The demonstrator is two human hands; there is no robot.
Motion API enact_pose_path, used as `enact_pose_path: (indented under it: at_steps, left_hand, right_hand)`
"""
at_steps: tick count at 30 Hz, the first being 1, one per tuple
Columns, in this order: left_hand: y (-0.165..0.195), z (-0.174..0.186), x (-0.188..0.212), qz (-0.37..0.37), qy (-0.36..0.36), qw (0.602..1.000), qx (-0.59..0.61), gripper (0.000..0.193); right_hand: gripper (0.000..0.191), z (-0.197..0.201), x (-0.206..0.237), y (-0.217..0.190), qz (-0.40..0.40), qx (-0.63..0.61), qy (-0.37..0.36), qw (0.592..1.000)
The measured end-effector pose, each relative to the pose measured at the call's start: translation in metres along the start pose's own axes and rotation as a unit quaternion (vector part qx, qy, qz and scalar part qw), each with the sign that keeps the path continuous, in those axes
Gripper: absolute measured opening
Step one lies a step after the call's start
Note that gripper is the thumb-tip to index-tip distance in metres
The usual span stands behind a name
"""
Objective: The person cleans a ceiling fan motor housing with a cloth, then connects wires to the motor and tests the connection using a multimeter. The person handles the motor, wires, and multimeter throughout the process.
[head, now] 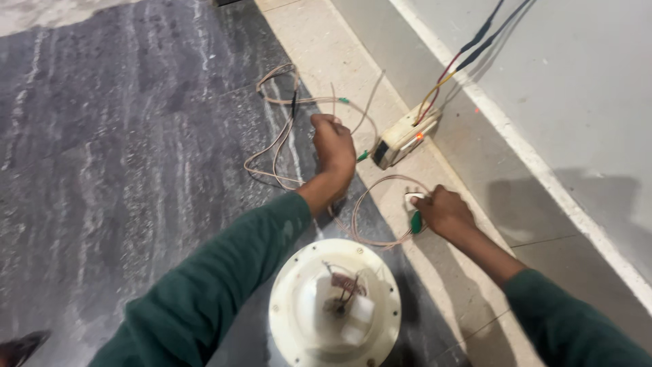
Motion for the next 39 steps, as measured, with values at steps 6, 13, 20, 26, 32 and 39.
enact_pose_path:
  at_steps: [6, 13, 20, 26, 32, 39]
  left_hand:
    - [-0.023, 0.093, -0.035, 0.031, -0.046, 0.998, -0.036, 0.03]
    - [-0.029, 0.2, -0.016, -0.09, -0.17, 0.919, -0.344, 0.034]
    - [-0.02, 0.237, -0.005, -0.119, -0.25, 0.877, -0.394, 0.033]
    - [-0.012, 0.241, 0.005, -0.159, -0.3, 0.858, -0.386, 0.032]
    - [-0.018, 0.259, -0.004, -0.18, -0.334, 0.824, -0.42, 0.029]
    - [-0.036, 0.283, -0.029, -0.362, -0.34, 0.75, -0.437, 0.02]
  right_hand:
    - [0.031, 0.047, 0.072, -0.046, 0.292, -0.124, 0.033, 0.948]
    - [0.048, 0.042, 0.176, -0.05, 0.212, -0.057, -0.135, 0.966]
    - [0.073, 0.01, 0.237, -0.08, 0.071, -0.16, -0.158, 0.972]
    - [0.084, 0.001, 0.247, -0.102, 0.035, -0.233, -0.086, 0.968]
    - [0.074, -0.011, 0.243, -0.087, -0.002, -0.232, -0.081, 0.969]
    - [0.073, -0.008, 0.244, -0.097, 0.067, -0.278, 0.005, 0.958]
Point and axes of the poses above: each hand's wrist, its own x-axis away from the middle knuckle, its own z-axis out of the back of the hand, y = z × x, the point moved 6 cm from there along -x, towards the middle knuckle, and after that the axes turned 8 degrees about y, right-handed, at the moved point
